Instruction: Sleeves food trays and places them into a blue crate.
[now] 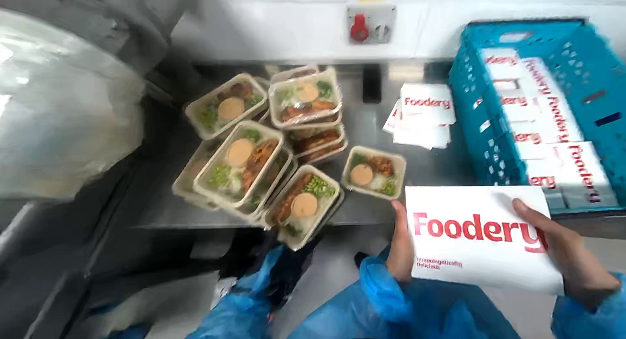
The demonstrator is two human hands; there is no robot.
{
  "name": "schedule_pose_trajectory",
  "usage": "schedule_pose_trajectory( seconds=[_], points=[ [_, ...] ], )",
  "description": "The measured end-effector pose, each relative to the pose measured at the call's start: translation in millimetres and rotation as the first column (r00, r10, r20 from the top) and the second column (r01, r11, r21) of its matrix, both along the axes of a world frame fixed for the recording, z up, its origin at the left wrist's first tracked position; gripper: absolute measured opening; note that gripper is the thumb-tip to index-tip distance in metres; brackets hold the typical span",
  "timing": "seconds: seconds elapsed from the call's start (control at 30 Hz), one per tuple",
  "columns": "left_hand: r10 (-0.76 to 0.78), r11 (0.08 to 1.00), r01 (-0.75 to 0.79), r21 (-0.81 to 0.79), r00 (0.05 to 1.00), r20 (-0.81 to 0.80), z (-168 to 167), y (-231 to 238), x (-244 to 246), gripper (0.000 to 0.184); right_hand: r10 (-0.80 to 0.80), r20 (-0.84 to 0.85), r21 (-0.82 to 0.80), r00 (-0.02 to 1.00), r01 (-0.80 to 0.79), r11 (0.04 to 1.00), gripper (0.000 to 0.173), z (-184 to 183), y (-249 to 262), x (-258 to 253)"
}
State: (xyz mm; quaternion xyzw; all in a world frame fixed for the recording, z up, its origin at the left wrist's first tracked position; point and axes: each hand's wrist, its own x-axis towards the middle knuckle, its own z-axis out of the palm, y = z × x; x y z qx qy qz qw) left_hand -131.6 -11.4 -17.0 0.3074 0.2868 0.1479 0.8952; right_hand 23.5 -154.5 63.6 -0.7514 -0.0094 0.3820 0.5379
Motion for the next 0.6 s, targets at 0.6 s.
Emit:
schedule_pose_trajectory(
  seconds=[0.6],
  points=[
    [0.183,-0.088,0.854,0.513,0.52,-0.834,-129,216,298,0.081,0.363,0.437,-0.457,0.823,-0.145,0.877,0.059,-142,57,447]
  ],
)
